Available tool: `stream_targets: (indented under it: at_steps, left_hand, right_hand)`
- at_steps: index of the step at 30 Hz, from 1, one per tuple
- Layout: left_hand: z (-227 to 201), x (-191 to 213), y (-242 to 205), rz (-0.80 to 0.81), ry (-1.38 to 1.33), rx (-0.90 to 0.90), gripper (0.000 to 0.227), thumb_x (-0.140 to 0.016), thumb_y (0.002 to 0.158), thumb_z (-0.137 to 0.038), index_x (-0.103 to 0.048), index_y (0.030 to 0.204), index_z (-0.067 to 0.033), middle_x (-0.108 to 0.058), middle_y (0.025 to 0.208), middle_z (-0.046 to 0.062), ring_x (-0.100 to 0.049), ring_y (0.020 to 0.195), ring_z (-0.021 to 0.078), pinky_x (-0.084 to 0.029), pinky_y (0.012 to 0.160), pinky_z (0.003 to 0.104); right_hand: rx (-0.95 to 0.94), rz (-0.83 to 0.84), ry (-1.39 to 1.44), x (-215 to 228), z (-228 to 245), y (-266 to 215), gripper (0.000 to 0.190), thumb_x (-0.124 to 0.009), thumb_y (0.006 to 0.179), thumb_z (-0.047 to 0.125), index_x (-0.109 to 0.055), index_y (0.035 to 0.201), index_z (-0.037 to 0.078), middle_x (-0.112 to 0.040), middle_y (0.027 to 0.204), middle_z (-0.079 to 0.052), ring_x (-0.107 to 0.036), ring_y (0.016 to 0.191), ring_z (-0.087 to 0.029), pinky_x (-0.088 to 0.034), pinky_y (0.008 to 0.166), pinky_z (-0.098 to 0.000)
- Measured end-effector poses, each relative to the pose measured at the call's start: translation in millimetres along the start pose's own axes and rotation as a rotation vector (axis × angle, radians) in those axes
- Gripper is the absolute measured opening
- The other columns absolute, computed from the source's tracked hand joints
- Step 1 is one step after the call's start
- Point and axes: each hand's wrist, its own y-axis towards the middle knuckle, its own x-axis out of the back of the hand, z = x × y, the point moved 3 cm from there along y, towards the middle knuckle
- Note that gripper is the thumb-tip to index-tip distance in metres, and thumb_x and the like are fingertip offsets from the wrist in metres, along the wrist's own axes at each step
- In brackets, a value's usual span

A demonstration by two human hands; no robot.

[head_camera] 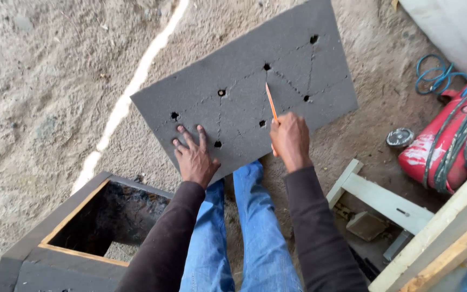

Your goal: Marking a geometric pattern on a foam panel by drawing lines between pre-drilled holes using a pencil.

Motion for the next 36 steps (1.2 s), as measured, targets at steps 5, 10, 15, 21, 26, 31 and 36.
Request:
stream_targets:
  at_steps: [5,10,15,21,26,31,36]
  left_hand:
    - [1,-1,-4,0.043,-0.09,0.005,0.111,-0.074,0.076,-0.043,-0.019,0.166,-0.0105,-0.011,0.162,0.04,-0.033,0.139,0.0663,-0.045,0.108,0.062]
    - [1,-15,5,0.073,-0.125,0.032,0.114,-0.075,0.072,-0.042,-0.017,0.166,-0.0103,-0.006,0.162,0.041,-0.028,0.14,0.0677,-0.041,0.11,0.063]
    - [1,-11,3,0.085,-0.12,0.039,0.115,-0.076,0.073,-0.044,-0.017,0.166,-0.0099,-0.006,0.162,0.041,-0.027,0.14,0.0674,-0.039,0.111,0.063]
    - [0,-16,3,0.082,-0.125,0.032,0.114,-0.076,0.073,-0.041,-0.018,0.165,-0.0096,-0.006,0.162,0.041,-0.028,0.14,0.0677,-0.039,0.111,0.063]
    - [2,-5,1,0.09,-0.132,0.034,0.115,-0.077,0.072,-0.041,-0.019,0.165,-0.0089,-0.007,0.162,0.042,-0.028,0.139,0.0677,-0.039,0.11,0.062]
    - [0,-7,0,0.06,-0.129,0.024,0.113,-0.077,0.073,-0.04,-0.019,0.165,-0.0092,-0.008,0.162,0.041,-0.029,0.14,0.0673,-0.04,0.11,0.062]
    - [0,-4,-1,0.057,-0.142,0.02,0.114,-0.077,0.072,-0.041,-0.02,0.165,-0.0097,-0.008,0.162,0.041,-0.029,0.139,0.0676,-0.04,0.109,0.063]
  right_hand:
    - [0.023,0.001,0.0,-10,-5,6,0.04,-0.058,0.093,0.011,-0.07,0.055,0.007,-0.056,0.038,-0.009,-0.062,0.036,-0.028,-0.054,0.053,-0.0378]
    - [0.041,0.007,0.018,-17,-16,7,0.039,-0.057,0.095,0.009,-0.069,0.058,0.004,-0.057,0.038,-0.01,-0.061,0.035,-0.027,-0.054,0.054,-0.0349]
    - [-0.001,0.028,0.017,-10,-12,-14,0.039,-0.058,0.094,0.01,-0.07,0.057,0.003,-0.056,0.037,-0.011,-0.06,0.034,-0.027,-0.053,0.052,-0.0344]
    - [0.026,0.004,0.061,-22,-21,0,0.042,-0.057,0.094,0.008,-0.068,0.053,0.006,-0.055,0.036,-0.008,-0.056,0.03,-0.024,-0.051,0.05,-0.0316]
    - [-0.038,0.05,0.072,-11,-16,-31,0.041,-0.058,0.094,0.01,-0.069,0.055,0.003,-0.055,0.036,-0.011,-0.056,0.03,-0.025,-0.05,0.046,-0.0323]
    - [-0.021,-0.001,0.104,-23,-18,-7,0.038,-0.057,0.092,0.01,-0.067,0.057,0.002,-0.054,0.036,-0.01,-0.056,0.029,-0.024,-0.049,0.045,-0.0328]
    - [-0.069,0.026,0.136,-17,-17,-37,0.039,-0.057,0.092,0.011,-0.068,0.056,0.002,-0.055,0.037,-0.012,-0.057,0.03,-0.024,-0.052,0.047,-0.0344]
